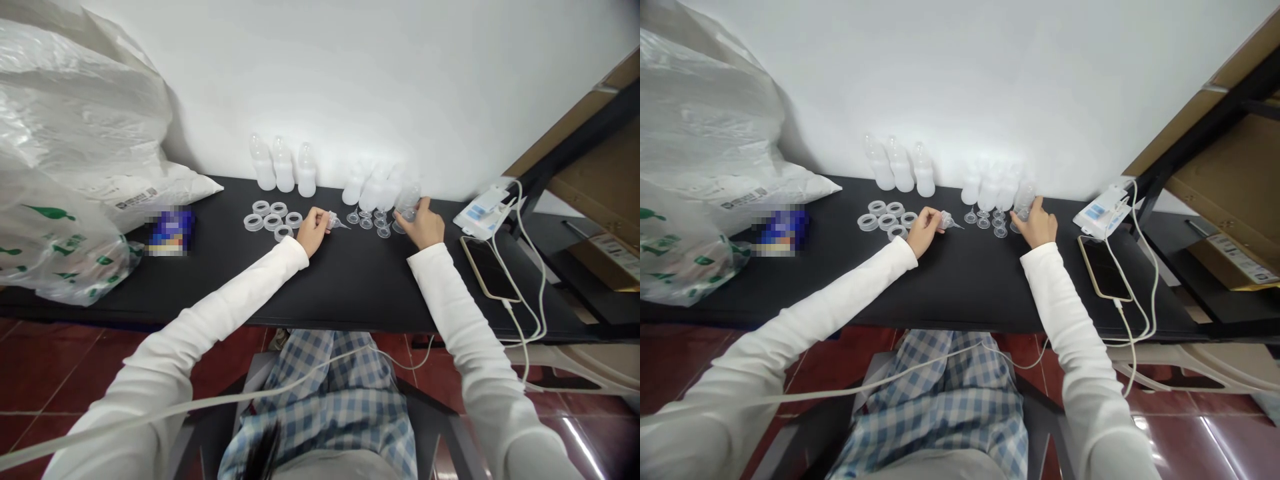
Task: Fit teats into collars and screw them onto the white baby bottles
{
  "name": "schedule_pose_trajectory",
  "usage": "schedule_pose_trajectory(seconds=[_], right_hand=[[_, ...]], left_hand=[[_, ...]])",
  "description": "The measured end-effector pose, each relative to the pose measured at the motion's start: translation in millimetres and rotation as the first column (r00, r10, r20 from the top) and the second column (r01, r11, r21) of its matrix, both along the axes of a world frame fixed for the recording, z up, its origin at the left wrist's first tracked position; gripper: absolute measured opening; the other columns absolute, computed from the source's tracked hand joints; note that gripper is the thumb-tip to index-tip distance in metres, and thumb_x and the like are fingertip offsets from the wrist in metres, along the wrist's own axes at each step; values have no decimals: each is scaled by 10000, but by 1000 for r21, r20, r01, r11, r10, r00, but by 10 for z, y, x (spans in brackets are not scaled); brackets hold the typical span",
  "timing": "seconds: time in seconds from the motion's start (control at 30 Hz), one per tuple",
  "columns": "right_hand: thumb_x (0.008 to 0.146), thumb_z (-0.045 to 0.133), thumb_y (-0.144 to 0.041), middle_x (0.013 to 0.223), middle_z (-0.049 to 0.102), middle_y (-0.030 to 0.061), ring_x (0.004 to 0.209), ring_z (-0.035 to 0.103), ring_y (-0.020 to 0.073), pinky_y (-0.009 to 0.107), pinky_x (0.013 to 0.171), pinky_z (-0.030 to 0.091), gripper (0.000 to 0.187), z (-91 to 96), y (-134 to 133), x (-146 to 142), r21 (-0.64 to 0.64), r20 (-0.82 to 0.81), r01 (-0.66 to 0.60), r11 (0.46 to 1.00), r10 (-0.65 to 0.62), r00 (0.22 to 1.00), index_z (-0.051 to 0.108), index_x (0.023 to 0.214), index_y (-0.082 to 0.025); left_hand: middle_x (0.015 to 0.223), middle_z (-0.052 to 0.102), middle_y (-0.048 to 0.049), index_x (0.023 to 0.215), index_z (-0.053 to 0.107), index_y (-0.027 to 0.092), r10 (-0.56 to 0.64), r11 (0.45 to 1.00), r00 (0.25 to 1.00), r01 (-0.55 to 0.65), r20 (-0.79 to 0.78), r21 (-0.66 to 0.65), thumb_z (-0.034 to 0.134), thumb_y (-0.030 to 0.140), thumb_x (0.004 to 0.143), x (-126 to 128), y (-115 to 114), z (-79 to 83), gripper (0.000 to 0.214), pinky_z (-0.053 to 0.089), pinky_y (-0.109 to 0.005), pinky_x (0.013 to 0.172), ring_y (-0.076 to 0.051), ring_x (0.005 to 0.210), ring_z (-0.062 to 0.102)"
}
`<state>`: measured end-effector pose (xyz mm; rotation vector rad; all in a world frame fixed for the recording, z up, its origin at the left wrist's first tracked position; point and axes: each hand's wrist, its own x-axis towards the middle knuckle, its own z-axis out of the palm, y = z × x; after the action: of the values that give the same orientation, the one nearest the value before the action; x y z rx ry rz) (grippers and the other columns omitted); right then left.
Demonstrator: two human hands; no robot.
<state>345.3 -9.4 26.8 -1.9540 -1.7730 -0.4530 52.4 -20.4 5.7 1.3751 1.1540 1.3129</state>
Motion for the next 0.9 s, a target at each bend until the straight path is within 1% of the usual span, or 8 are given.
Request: schedule_pose_trajectory(seconds=[0.17, 0.27, 0.37, 0.47, 0.53, 0.63, 0.77, 0.9], right_hand=[[966, 368, -601, 839, 659, 148, 844, 611, 307, 453, 818, 420, 513, 14, -18, -14, 225, 18, -7, 974, 3, 1000, 589, 1003, -140], [1005, 328, -494, 948, 645, 159, 928, 591, 311, 453, 839, 406, 447, 48, -84, -110, 310, 35, -121, 943, 116, 993, 603, 1063, -147], [1005, 374, -422, 937, 648, 113, 926, 595, 284, 424, 842, 404, 358, 34, -177, -352, 230, 150, -385, 894, 358, 921, 597, 1133, -173], [982, 461, -394, 976, 670, 110, 934, 611, 269, 397, 833, 412, 336, -39, -251, -654, 97, 239, -623, 777, 589, 772, 572, 1209, -174], [972, 502, -403, 1021, 679, 127, 954, 620, 276, 393, 823, 424, 353, -96, -273, -802, 55, 227, -676, 735, 650, 725, 553, 1228, -166], [980, 507, -395, 1004, 685, 126, 929, 636, 270, 387, 806, 447, 319, -151, -274, -880, 61, 179, -717, 694, 699, 692, 548, 1199, -167], [992, 508, -439, 921, 682, 96, 853, 643, 256, 387, 783, 476, 306, -162, -272, -837, 48, 87, -756, 653, 751, 654, 565, 1159, -190], [993, 508, -470, 906, 687, 97, 827, 640, 255, 382, 757, 487, 315, -156, -280, -814, 24, 47, -768, 640, 767, 640, 588, 1124, -194]], left_hand=[[750, 603, 33, 809, 511, 176, -9, 993, 992, 23, 122, -114, 566, 241, 948, 19, 48, -42, 163, 536, -187, 631, -70, 664, 598], [764, 606, 30, 801, 522, 170, -45, 995, 985, 58, 165, -78, 560, 210, 934, 18, 27, -23, 144, 539, -196, 656, -76, 702, 607], [798, 634, 19, 825, 542, 166, -132, 991, 979, 135, 157, -8, 611, 219, 903, 22, -27, 16, 116, 525, -204, 691, -84, 753, 621], [839, 649, 6, 865, 554, 169, -246, 969, 958, 240, 145, 58, 672, 245, 865, 36, -82, 31, 140, 522, -218, 753, -93, 808, 638], [872, 646, 0, 878, 554, 176, -309, 950, 938, 299, 156, 89, 708, 287, 840, 47, -103, 22, 194, 528, -237, 782, -102, 831, 641], [928, 627, -14, 895, 565, 180, -379, 923, 916, 362, 135, 133, 744, 357, 807, 54, -107, 0, 266, 526, -251, 772, -119, 855, 637], [1053, 613, -50, 936, 579, 185, -318, 933, 947, 304, 48, 190, 744, 380, 810, 46, -96, -15, 285, 508, -251, 806, -149, 980, 634], [1247, 595, -89, 1088, 545, 214, -296, 944, 954, 284, 48, 170, 740, 403, 816, 38, -95, -21, 385, 516, -271, 862, -180, 1111, 619]])
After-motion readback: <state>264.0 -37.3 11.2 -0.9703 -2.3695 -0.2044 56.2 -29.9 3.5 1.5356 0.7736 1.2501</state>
